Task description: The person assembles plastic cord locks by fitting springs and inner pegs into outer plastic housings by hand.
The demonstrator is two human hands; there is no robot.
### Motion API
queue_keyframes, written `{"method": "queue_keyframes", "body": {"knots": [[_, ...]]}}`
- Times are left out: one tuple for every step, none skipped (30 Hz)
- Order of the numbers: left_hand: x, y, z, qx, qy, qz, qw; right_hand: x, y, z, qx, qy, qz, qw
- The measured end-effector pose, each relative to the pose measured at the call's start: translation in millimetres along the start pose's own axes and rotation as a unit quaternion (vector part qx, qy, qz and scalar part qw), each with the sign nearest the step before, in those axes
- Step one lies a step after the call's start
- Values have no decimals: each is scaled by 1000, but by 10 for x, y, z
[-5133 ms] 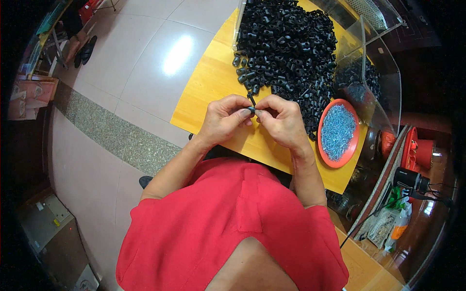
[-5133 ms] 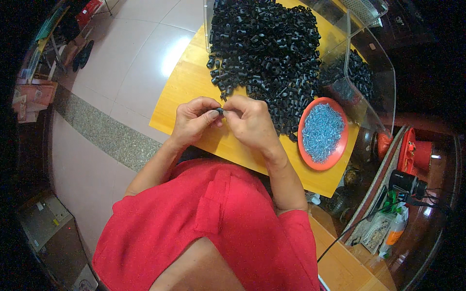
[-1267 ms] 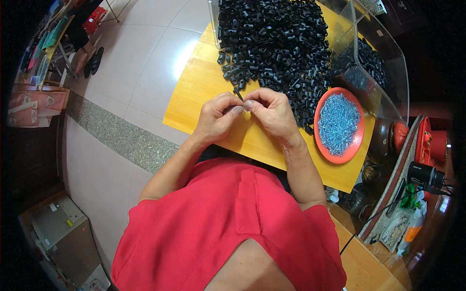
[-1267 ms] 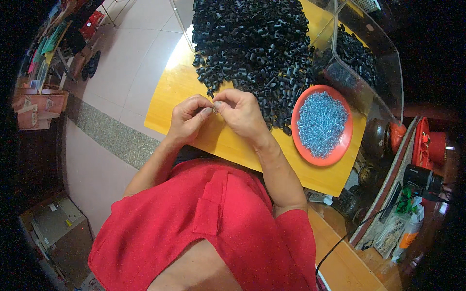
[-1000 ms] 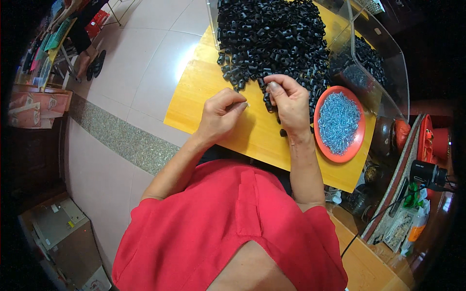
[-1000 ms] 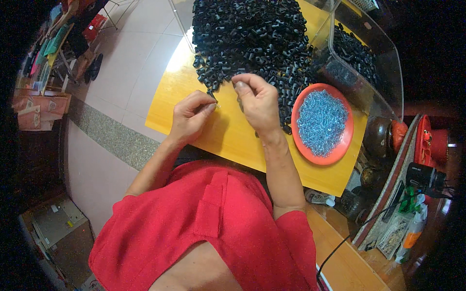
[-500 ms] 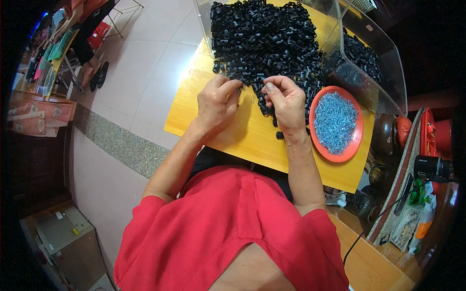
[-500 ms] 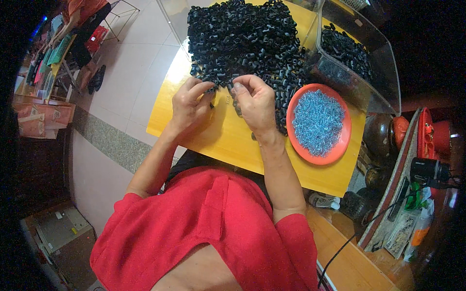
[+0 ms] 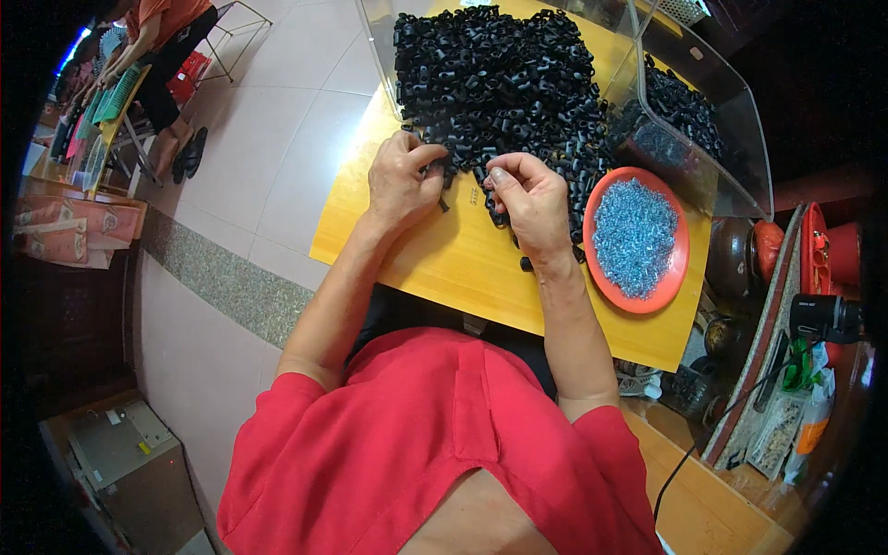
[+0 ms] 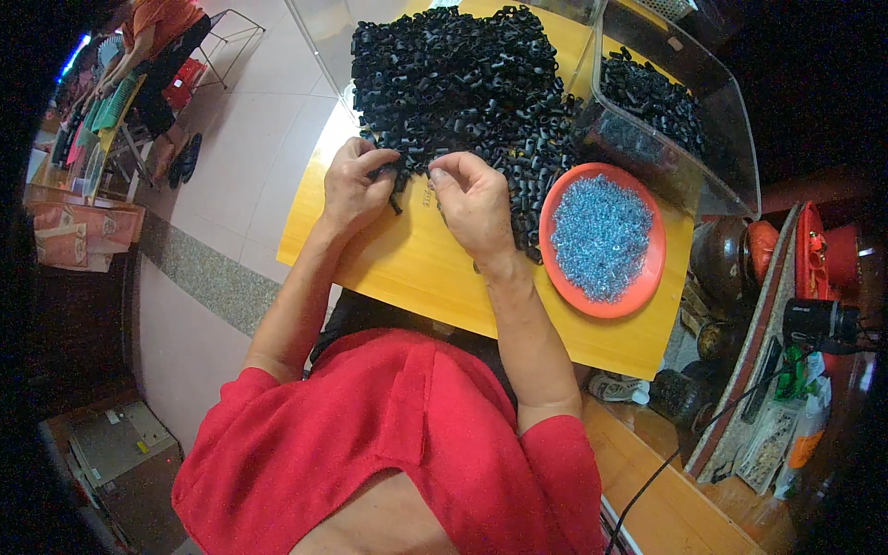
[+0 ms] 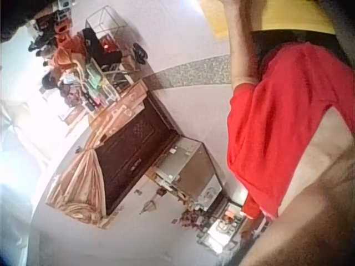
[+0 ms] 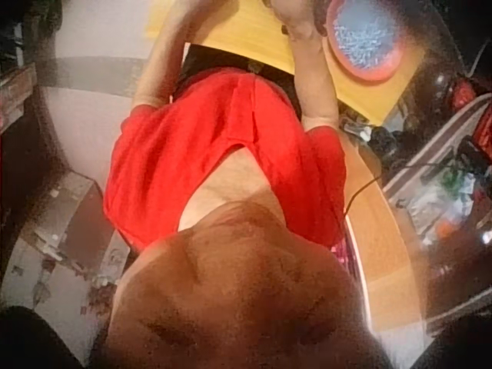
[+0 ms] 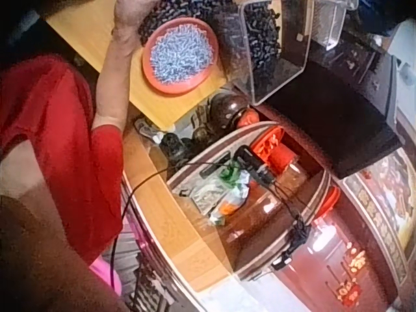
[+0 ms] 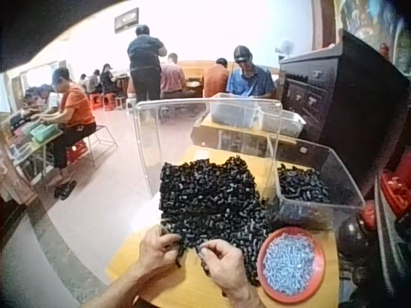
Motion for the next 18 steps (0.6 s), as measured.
{"method": "queue_keyframes", "body": {"knots": [[2, 2, 13, 1, 0, 1, 1000, 2, -4, -14, -1, 0, 0, 1000], [1, -1, 33, 10, 1, 2, 1000, 0, -16, -31, 8, 2, 4, 1000], [2, 2, 53, 19, 2, 4, 1000, -6, -23, -38, 18, 4, 9, 1000], [15, 0, 34, 15, 1, 3, 1000, 6, -15, -21, 20, 3, 7, 1000], [27, 2, 24, 26, 3, 6, 1000, 18, -8, -7, 19, 2, 4, 1000], [37, 5, 13, 36, 5, 9, 999, 30, 0, 8, 17, 0, 1, 1000], [30, 14, 21, 36, 6, 10, 999, 33, -4, 6, 16, 0, 0, 1000], [36, 25, 23, 29, 12, -7, 999, 36, -4, 6, 18, 1, -1, 1000], [46, 30, 22, 21, 17, -23, 999, 39, -4, 7, 20, 2, -2, 1000], [52, 33, 26, 22, 17, -22, 999, 37, -3, 9, 19, 2, -2, 1000], [59, 35, 32, 25, 0, -20, 999, 37, -1, 17, 19, -2, -2, 1000], [62, 39, 37, 29, -16, -18, 999, 37, 2, 24, 19, -6, -3, 1000], [63, 39, 38, 29, -17, -17, 999, 39, 1, 33, 18, -7, -3, 1000], [65, 39, 36, 24, -12, -23, 999, 38, 2, 41, 17, -7, 3, 1000], [65, 42, 33, 19, -8, -29, 999, 38, 4, 49, 15, -8, 8, 1000], [66, 43, 42, 18, -9, -28, 999, 38, 2, 63, 16, -9, 8, 1000], [72, 49, 60, 20, -5, -34, 999, 34, 1, 76, 14, -9, 11, 1000], [80, 54, 76, 22, -1, -40, 999, 30, 2, 83, 12, -9, 13, 1000]]}}
Point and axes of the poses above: each hand's wrist, its own y-axis towards the middle knuckle, its own x-axis out of the palm, z = x × y, the point moved 4 cm from there along y, towards the middle knuckle, and after that the axes turned 4 degrees about -y, right-handed, at the moved point
